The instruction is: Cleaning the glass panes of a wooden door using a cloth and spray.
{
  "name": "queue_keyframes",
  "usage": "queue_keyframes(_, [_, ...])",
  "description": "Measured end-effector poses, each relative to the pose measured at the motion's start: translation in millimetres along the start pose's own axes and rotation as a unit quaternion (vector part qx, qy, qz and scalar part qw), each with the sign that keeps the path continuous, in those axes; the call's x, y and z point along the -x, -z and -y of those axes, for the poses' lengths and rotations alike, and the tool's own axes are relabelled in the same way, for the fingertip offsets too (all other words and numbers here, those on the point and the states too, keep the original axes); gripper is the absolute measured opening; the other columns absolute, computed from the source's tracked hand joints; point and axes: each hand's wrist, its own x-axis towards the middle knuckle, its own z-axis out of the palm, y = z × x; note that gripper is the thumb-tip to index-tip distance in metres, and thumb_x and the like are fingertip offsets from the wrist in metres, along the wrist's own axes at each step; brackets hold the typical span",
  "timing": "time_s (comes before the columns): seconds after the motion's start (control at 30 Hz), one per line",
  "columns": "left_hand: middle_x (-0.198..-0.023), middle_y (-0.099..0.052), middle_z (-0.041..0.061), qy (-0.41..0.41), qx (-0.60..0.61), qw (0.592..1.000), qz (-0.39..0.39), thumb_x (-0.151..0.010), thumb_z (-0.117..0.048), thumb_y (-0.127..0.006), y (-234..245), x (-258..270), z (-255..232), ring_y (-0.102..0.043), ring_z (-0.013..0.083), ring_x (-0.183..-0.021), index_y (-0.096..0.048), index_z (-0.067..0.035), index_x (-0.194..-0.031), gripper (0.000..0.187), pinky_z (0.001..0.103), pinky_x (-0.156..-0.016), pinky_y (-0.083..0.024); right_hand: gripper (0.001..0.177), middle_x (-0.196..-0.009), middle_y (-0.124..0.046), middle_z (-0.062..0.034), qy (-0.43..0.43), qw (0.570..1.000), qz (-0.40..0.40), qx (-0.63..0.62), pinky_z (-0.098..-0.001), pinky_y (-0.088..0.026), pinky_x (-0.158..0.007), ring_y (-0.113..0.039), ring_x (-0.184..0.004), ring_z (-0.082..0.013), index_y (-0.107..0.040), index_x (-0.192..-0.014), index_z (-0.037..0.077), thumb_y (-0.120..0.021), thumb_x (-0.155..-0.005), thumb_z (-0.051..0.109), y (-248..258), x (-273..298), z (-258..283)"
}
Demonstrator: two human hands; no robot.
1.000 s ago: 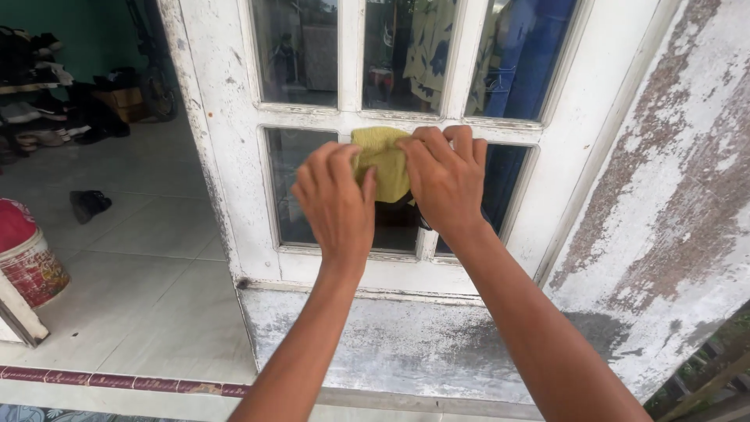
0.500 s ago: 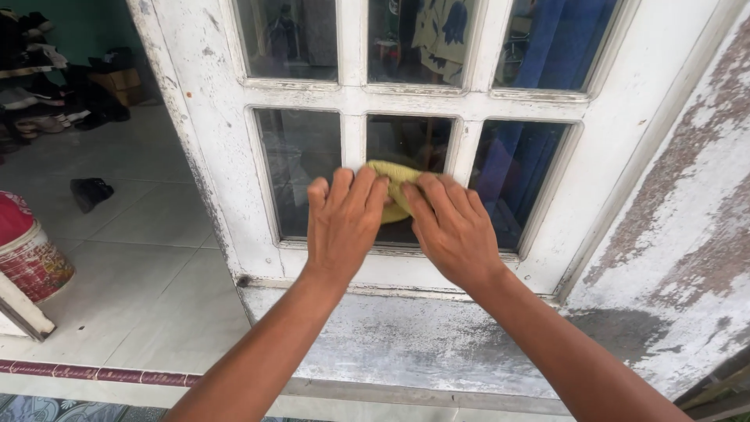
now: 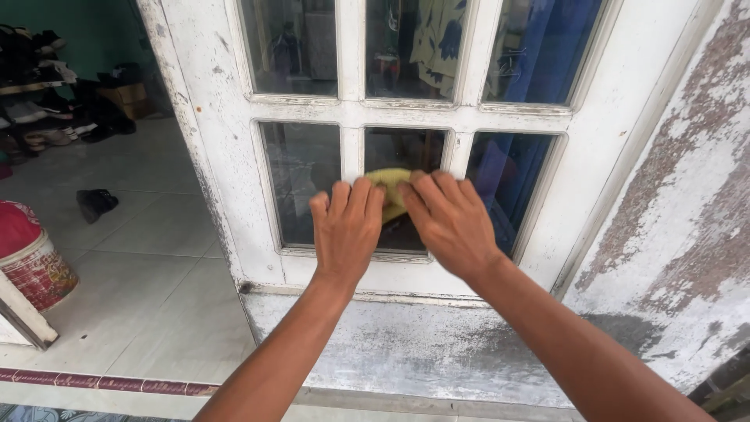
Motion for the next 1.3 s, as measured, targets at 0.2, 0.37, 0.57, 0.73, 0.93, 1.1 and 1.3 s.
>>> queue_keyframes(0.2, [-0.107,-0.058,-0.003,0.068,0.098,0.989,-0.083,-0.093,-0.013,-0.074,-5,-48,1,-0.051,0.0171,-0.098,-0.071,-0.012,-0.111,0.018,0.039,-0.088,-0.032,0.034,-0.12,-0.06,-0.0058,-0.046,0.997,-0.067,0.007,-0.0356,-0.05,-0.084,-0.061,-0.109,-0.022,-0.07,-0.125,0.005,-0.071,-0.09,0.005,6,-32,-24])
queue_keyframes(0.37, [-0.103,-0.058,-0.003,0.067,0.12,0.991,0.008,-0.089,-0.01,-0.075,-2,6,-10,-0.051,0.0172,-0.096,-0.073,-0.01,-0.112,0.023,0.039,-0.087,-0.032,0.034,-0.119,-0.062,-0.0101,-0.047,0.998,-0.017,-0.039,-0.0363,-0.051,-0.082,-0.062,-0.107,-0.0236,-0.07,-0.12,0.001,-0.072,-0.087,0.003,-3,11,7])
queue_keyframes(0.57, [-0.096,-0.059,-0.001,0.063,0.106,0.976,0.18,-0.079,-0.01,-0.076,16,61,-30,-0.051,0.0202,-0.095,-0.077,-0.01,-0.099,0.02,0.042,-0.087,-0.034,0.035,-0.112,-0.066,-0.0145,-0.073,0.981,0.11,-0.139,-0.0389,-0.055,-0.087,-0.064,-0.1,-0.0263,-0.069,-0.111,-0.004,-0.07,-0.076,-0.003,-1,65,52])
queue_keyframes(0.73, [-0.097,-0.06,-0.001,0.153,0.244,0.92,0.266,-0.079,-0.012,-0.075,-2,53,-67,-0.05,0.021,-0.094,-0.079,-0.008,-0.101,0.022,0.041,-0.087,-0.035,0.028,-0.103,-0.069,-0.0154,-0.15,0.953,0.177,-0.193,-0.0408,-0.055,-0.091,-0.064,-0.094,-0.0288,-0.069,-0.108,-0.004,-0.067,-0.081,-0.006,22,84,34])
queue_keyframes(0.93, [-0.103,-0.059,0.006,0.223,0.381,0.868,0.228,-0.085,-0.029,-0.076,30,61,-53,-0.05,0.0237,-0.102,-0.075,-0.006,-0.113,0.037,0.045,-0.085,-0.039,0.034,-0.111,-0.07,-0.0166,-0.229,0.92,0.107,-0.301,-0.043,-0.056,-0.088,-0.066,-0.1,-0.0341,-0.069,-0.116,-0.001,-0.07,-0.082,-0.001,43,92,42])
queue_keyframes(1.1, [-0.099,-0.073,0.012,0.385,0.525,0.7,0.294,-0.099,-0.036,-0.066,52,88,-41,-0.075,0.0302,-0.098,-0.059,-0.003,-0.118,0.039,0.041,-0.083,-0.057,0.03,-0.12,-0.068,-0.0137,-0.284,0.857,0.078,-0.424,-0.0418,-0.06,-0.084,-0.069,-0.108,-0.0324,-0.067,-0.119,0.006,-0.072,-0.09,0.009,44,119,79])
queue_keyframes(1.3, [-0.102,-0.072,0.02,0.29,0.476,0.7,0.446,-0.096,-0.013,-0.061,71,111,-42,-0.074,0.0352,-0.093,-0.053,-0.002,-0.123,0.03,0.044,-0.08,-0.056,0.043,-0.119,-0.066,-0.0135,-0.356,0.798,0.262,-0.409,-0.0367,-0.059,-0.079,-0.07,-0.102,-0.0289,-0.059,-0.129,0.01,-0.072,-0.095,0.031,36,224,103])
